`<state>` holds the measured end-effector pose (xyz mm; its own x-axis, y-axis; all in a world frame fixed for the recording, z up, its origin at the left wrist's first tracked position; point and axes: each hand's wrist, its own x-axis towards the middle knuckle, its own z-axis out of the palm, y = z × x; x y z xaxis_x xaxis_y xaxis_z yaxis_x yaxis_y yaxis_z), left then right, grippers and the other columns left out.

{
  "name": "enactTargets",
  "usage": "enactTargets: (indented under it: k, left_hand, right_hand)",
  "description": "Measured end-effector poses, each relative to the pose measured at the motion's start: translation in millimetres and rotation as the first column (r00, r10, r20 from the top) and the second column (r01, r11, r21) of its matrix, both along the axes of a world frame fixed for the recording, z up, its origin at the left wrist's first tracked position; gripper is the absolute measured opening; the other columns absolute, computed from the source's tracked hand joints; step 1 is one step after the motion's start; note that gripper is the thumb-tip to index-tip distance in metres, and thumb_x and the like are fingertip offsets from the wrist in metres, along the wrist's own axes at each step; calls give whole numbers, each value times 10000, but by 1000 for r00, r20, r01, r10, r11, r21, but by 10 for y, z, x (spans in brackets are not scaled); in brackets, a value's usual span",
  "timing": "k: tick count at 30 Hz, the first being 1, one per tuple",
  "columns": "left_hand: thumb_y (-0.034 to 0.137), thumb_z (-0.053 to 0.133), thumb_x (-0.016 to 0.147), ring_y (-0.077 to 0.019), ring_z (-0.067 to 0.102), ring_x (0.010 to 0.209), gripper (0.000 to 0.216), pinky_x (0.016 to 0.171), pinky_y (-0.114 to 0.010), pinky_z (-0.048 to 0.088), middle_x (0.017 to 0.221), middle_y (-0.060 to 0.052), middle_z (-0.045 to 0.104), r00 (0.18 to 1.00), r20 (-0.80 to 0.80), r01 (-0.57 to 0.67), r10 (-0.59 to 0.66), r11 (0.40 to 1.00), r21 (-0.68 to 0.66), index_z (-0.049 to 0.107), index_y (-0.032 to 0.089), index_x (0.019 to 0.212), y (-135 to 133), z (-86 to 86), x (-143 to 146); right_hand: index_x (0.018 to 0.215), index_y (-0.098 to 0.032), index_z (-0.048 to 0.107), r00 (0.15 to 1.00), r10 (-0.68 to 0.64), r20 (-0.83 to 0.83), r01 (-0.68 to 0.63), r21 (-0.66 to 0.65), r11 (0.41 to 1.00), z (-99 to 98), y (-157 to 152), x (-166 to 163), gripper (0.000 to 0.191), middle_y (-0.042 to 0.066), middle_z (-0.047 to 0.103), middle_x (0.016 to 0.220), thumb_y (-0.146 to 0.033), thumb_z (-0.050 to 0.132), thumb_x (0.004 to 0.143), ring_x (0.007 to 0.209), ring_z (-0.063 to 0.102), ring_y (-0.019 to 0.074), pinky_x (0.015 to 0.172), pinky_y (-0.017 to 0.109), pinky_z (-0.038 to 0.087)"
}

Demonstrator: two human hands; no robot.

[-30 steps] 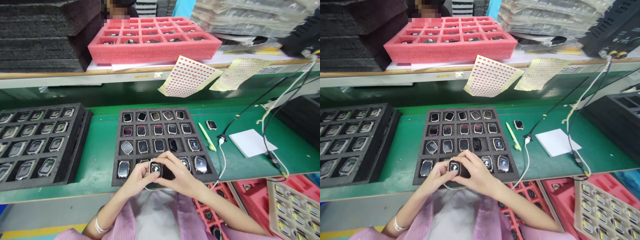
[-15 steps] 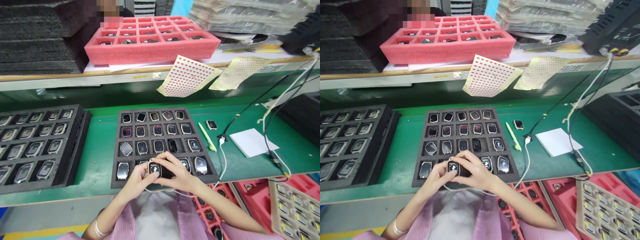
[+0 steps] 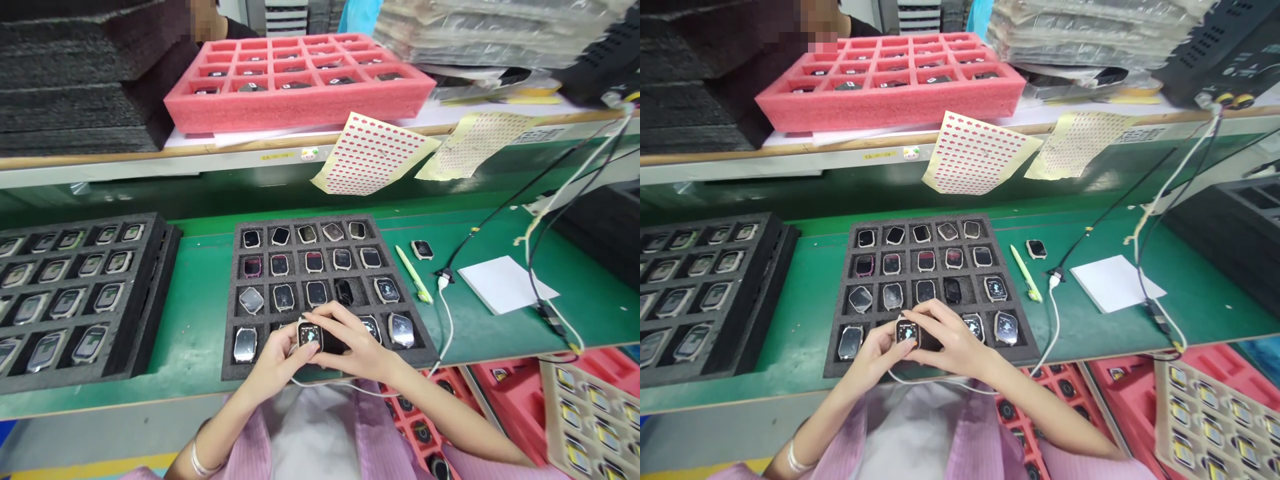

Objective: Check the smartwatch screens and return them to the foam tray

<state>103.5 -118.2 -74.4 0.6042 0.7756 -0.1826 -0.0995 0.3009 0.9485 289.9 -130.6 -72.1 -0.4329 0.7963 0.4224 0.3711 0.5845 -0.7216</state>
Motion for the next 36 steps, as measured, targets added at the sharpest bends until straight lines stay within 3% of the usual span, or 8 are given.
enactTargets:
  k: [6,8,13,20,24,28,32,36]
  left_hand:
    - [393,703,772,-70,354,549,545,492,-183,311,863,-7,534,996,-15,84,-84,996,0,490,189,1231,-49,-37,-64]
    - [409,684,790,-79,374,573,485,515,-185,325,815,-4,518,1000,5,16,-16,1000,-12,518,176,1182,-74,-32,-155]
    - [418,622,839,-130,481,701,381,628,-211,388,777,-27,543,977,-28,-213,212,976,-49,579,153,1110,-110,18,-472]
    - [379,621,846,-46,344,472,317,463,-173,303,765,0,565,965,-37,-263,261,961,-80,588,175,1086,-83,33,-609]
    - [392,646,822,-79,440,547,355,494,-178,344,809,-25,602,961,-42,-277,274,956,-96,589,171,1093,-87,7,-593]
    - [403,660,808,-81,441,564,413,504,-181,357,860,-38,601,973,-12,-231,231,970,-73,570,171,1138,-101,-39,-638]
    - [396,669,802,-54,344,511,392,499,-186,338,846,-16,554,981,51,-184,185,983,-29,560,177,1109,-102,-74,-665]
    - [365,655,818,-60,358,537,390,526,-190,347,907,-25,570,977,27,-214,214,977,5,530,198,1148,-117,-107,-637]
  right_hand:
    - [1262,-187,490,999,-54,3,54,-87,995,95,-40,60,442,124,498,1143,-312,645,868,1090,501,244,921,396,459]
    - [1261,-185,487,994,-98,51,102,-67,993,110,-77,112,462,128,493,1152,-333,657,857,1082,504,250,921,406,454]
    - [1278,-159,488,900,-111,421,138,-34,990,116,-145,215,464,164,509,1208,-308,636,865,1109,480,301,896,490,418]
    - [1136,-147,596,819,8,574,-16,10,1000,302,14,-176,304,134,565,1115,-299,622,874,991,514,272,801,411,434]
    - [1013,-98,635,684,53,727,-92,13,996,358,189,-458,321,143,543,1044,-317,712,791,949,498,286,772,411,433]
    - [974,-109,651,633,98,768,-170,15,985,363,311,-500,337,129,528,1038,-339,752,750,950,492,285,768,405,432]
    - [1009,-115,645,664,157,731,-195,-33,980,369,361,-426,336,147,536,1133,-273,763,738,1031,496,306,833,439,431]
    - [1110,-163,607,826,183,533,-154,-98,983,461,361,-306,364,143,469,1323,-266,719,779,1190,455,295,952,452,409]
